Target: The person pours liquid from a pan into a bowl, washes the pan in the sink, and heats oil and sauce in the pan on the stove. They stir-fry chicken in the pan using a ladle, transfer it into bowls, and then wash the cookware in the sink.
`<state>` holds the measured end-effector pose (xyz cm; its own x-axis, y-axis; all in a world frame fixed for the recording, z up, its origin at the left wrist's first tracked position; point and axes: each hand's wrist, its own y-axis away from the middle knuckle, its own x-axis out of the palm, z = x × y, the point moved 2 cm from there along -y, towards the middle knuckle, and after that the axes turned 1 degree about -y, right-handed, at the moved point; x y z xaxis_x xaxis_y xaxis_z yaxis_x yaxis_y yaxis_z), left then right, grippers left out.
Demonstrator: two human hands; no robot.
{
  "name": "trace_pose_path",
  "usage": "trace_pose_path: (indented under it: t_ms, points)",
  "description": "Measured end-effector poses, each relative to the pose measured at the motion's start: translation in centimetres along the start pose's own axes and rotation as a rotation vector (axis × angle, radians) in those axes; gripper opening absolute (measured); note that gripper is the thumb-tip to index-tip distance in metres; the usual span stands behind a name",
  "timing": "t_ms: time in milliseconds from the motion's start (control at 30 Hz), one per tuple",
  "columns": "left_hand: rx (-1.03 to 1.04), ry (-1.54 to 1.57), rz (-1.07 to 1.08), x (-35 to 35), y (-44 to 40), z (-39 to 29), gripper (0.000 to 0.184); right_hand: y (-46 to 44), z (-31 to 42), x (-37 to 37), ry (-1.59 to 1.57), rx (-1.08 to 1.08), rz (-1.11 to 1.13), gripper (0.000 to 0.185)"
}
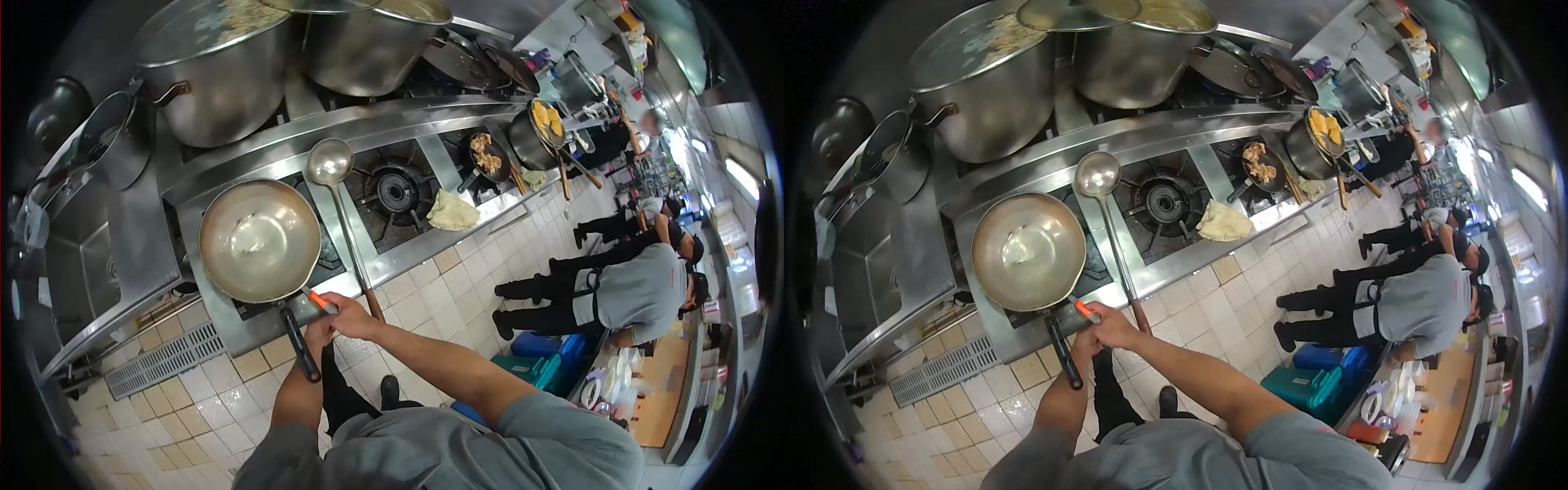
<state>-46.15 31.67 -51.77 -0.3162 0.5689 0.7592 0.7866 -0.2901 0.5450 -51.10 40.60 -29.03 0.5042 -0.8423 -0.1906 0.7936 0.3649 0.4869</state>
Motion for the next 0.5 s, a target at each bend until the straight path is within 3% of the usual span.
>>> trace_pose_path:
  t_ms: [33,100,133,233,333,500]
  points:
    - [-0.114,-0.002,0.046,-0.1,-0.3,-0.3,0.034,-0.4,-0.2,-0.3,0.002,0.001,-0.009,0.047]
    - [-0.116,-0.039,0.043,-0.3,-1.0,0.0,0.030,-0.5,-1.1,0.0,-0.006,-0.005,0.028,0.041]
    - [-0.168,-0.165,0.095,-0.6,-0.8,-0.2,0.030,-0.2,-0.3,-0.1,-0.145,0.104,0.080,0.038]
    - [-0.083,-0.287,0.108,-0.8,3.0,-1.3,0.028,-0.3,0.7,-0.1,-0.150,0.110,0.133,0.043]
    - [-0.179,-0.252,-0.232,0.6,6.2,-1.0,0.028,-0.1,1.8,-0.2,-0.034,0.180,0.069,0.042]
    - [-0.298,-0.357,-0.224,4.5,12.6,2.7,0.032,0.0,1.3,-2.5,-0.036,0.125,0.086,0.042]
